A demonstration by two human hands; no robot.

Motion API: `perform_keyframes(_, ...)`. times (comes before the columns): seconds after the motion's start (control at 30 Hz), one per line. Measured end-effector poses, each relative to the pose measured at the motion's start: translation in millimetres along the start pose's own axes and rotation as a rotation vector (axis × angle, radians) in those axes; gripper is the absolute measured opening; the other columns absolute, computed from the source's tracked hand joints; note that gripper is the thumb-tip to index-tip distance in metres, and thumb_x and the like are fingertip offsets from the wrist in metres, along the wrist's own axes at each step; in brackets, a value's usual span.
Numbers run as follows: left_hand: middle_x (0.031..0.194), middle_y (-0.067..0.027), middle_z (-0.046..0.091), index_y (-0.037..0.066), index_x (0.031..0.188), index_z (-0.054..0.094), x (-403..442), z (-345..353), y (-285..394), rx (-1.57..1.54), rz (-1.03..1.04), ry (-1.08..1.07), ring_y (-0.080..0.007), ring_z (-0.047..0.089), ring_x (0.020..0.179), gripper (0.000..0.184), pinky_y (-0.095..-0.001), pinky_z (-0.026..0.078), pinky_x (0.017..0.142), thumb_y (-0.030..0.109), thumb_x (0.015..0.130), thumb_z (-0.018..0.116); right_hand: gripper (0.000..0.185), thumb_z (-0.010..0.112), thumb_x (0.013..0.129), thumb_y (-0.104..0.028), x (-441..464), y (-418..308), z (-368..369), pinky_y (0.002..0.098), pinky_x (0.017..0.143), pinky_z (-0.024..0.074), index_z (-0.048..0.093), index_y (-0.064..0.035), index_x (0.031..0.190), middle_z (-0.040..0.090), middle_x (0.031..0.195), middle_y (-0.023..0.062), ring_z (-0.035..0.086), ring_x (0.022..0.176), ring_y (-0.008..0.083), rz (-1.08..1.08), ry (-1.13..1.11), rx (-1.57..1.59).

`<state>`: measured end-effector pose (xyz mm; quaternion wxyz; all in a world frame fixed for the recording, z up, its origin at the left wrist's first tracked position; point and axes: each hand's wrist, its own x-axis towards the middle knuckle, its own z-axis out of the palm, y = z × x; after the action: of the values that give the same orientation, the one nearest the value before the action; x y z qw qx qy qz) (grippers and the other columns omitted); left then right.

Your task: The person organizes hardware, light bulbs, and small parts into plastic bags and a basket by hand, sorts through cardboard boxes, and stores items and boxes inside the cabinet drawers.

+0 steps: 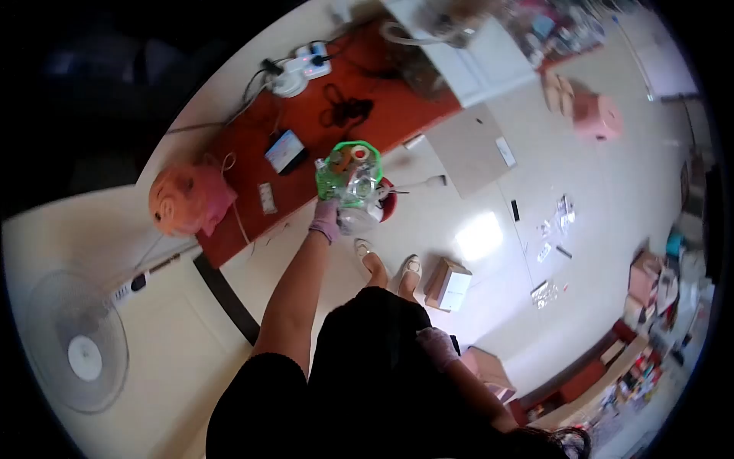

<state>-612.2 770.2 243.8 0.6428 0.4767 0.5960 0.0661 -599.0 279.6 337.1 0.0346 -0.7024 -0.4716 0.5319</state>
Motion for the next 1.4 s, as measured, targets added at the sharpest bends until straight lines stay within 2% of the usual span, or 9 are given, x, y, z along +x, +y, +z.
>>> perform_keyframes(0.27,0.104,-0.0076,0.065,0.011,0.113,0.062,53,-11,83,0.263,0.151,-0.013,-0.0264,0.064,0.093,0.034,-0.0385,0.054,0.079,0.035,0.09,0.055,0.027,0.057,0.092,-0.027,-24,-41,-34,0.0423,0.092,0.0477,0.07,-0.0046,0.099,0.067,0.101,0.015,0.062,0.1,0.0324,0.259,0.161,0.433)
perform_keyframes(0.43,0.124,-0.0136,0.061,0.009,0.127,0.055,-9,5,122,-0.241,-0.05,-0.023,-0.0274,0.057,0.118,0.061,-0.0442,0.045,0.101,0.058,0.093,0.043,0.034,0.059,0.093,-0.03,-24,-45,-7,0.0411,0.097,0.0461,0.066,-0.0023,0.11,0.064,0.112,0.0214,0.06,0.109,0.0351,0.486,0.532,0.886)
perform_keyframes(0.63,0.073,-0.0024,0.057,0.014,0.098,0.062,-93,-75,7,0.672,-0.494,-0.282,-0.0142,0.051,0.056,0.051,-0.0323,0.037,0.039,0.063,0.089,0.05,0.053,0.06,0.094,-0.034,-7,-24,109,0.0417,0.093,0.0484,0.053,0.0012,0.133,0.063,0.12,0.0224,0.061,0.108,0.0377,1.085,0.404,1.124)
perform_keyframes(0.77,0.081,-0.0095,0.061,0.003,0.109,0.064,-162,-101,-87,1.674,-0.515,-0.726,-0.0207,0.057,0.067,0.047,-0.0379,0.049,0.065,0.046,0.09,0.059,0.035,0.047,0.098,-0.035,-4,-45,118,0.0466,0.085,0.052,0.062,-0.0197,0.125,0.067,0.101,0.0226,0.066,0.099,0.0369,0.689,-0.165,0.826)
perform_keyframes(0.9,0.096,-0.0151,0.069,0.005,0.112,0.068,-161,-131,-83,1.145,-0.559,-0.645,-0.0265,0.064,0.09,0.044,-0.0396,0.05,0.084,0.044,0.095,0.057,0.027,0.049,0.096,-0.027,9,-59,104,0.046,0.075,0.0529,0.071,-0.0129,0.101,0.067,0.089,0.02,0.066,0.09,0.0362,0.813,0.328,0.648)
perform_keyframes(1.03,0.069,-0.0004,0.057,0.011,0.089,0.063,-168,-79,5,0.963,-0.422,-0.568,-0.0101,0.054,0.059,0.025,-0.0274,0.042,0.05,0.034,0.098,0.057,0.036,0.062,0.093,-0.034,24,-88,20,0.0349,0.078,0.05,0.068,-0.0005,0.105,0.07,0.094,0.014,0.064,0.09,0.0195,0.537,0.634,1.58)
perform_keyframes(1.17,0.062,0.0074,0.042,0.016,0.084,0.06,-235,20,66,0.749,-0.161,-0.725,-0.002,0.036,0.049,0.021,-0.0221,0.025,0.042,0.029,0.099,0.056,0.025,0.061,0.093,-0.025,37,-158,-46,0.0395,0.08,0.0521,0.07,-0.0018,0.098,0.07,0.093,0.0157,0.066,0.086,0.0307,-0.047,0.471,1.306)
perform_keyframes(1.27,0.083,-0.0029,0.065,0.004,0.093,0.065,-250,58,-5,0.816,0.072,-1.082,-0.014,0.06,0.079,0.019,-0.0298,0.049,0.074,0.021,0.096,0.059,0.022,0.053,0.093,-0.019,59,-193,-22,0.0418,0.073,0.0526,0.069,-0.0037,0.09,0.068,0.086,0.0141,0.066,0.082,0.0313,-0.417,0.135,0.248)
perform_keyframes(1.4,0.085,-0.0163,0.069,0.001,0.092,0.068,-295,74,-97,1.273,-0.063,-1.483,-0.0298,0.066,0.082,0.034,-0.04,0.051,0.078,0.034,0.09,0.061,0.031,0.051,0.096,-0.029,51,-220,31,0.0453,0.076,0.0538,0.072,-0.0057,0.095,0.07,0.095,0.014,0.068,0.086,0.0305,-0.194,-0.221,0.73)
